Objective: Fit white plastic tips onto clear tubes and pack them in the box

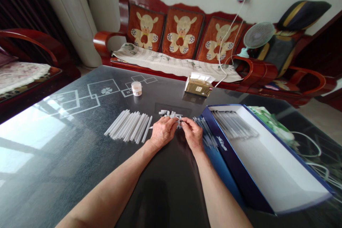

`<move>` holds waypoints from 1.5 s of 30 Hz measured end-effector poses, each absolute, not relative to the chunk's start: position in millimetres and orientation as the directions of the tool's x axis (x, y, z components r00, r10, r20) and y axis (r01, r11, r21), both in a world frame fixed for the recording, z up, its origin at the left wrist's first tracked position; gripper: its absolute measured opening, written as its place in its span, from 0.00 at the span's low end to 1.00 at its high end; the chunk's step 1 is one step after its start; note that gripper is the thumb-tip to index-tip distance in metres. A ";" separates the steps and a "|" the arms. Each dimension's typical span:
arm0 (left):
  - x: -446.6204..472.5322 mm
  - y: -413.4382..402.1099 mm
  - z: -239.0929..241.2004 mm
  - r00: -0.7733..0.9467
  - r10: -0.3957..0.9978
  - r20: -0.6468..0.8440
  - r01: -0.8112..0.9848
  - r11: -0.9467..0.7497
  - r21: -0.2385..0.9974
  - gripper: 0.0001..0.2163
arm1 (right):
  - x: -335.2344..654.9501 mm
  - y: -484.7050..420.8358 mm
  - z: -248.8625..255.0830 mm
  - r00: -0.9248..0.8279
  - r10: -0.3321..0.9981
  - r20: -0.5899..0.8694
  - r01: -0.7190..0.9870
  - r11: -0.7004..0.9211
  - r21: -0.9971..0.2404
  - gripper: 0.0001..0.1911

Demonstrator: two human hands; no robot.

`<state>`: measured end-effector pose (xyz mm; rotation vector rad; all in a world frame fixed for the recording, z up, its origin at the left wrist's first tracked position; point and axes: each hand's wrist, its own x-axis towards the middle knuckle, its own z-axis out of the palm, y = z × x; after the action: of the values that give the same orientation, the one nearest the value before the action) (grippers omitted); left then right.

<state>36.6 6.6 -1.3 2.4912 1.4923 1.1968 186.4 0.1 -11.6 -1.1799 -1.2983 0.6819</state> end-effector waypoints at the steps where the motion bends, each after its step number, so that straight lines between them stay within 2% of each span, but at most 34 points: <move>1: 36.6 6.7 -1.9 0.260 0.757 0.599 0.754 -0.547 0.364 0.11 | 186.6 -0.2 -11.7 0.197 0.910 0.366 0.226 0.321 -0.920 0.11; 8: 36.9 6.6 -3.7 0.280 0.781 0.558 0.764 -0.533 0.364 0.11 | 186.0 0.1 -12.3 0.161 0.909 0.385 0.259 0.338 -0.905 0.10; 24: 34.9 9.7 -4.6 0.366 0.740 0.565 0.772 -0.580 0.259 0.14 | 185.9 -0.8 -9.8 0.086 0.905 0.418 0.297 0.377 -0.877 0.09; 32: 35.2 8.9 -0.2 0.368 0.723 0.585 0.786 -0.578 0.220 0.14 | 183.8 -2.3 -8.0 0.143 0.953 0.266 0.226 0.230 -0.947 0.14; 45: 37.8 5.4 0.5 0.405 0.710 0.577 0.750 -0.619 0.235 0.14 | 181.2 -7.1 -1.0 0.190 0.918 0.347 0.449 0.233 -0.863 0.19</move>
<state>37.8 5.4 0.5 2.6835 1.3959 1.0520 181.2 -7.1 -1.0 -1.3831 -1.4279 0.5494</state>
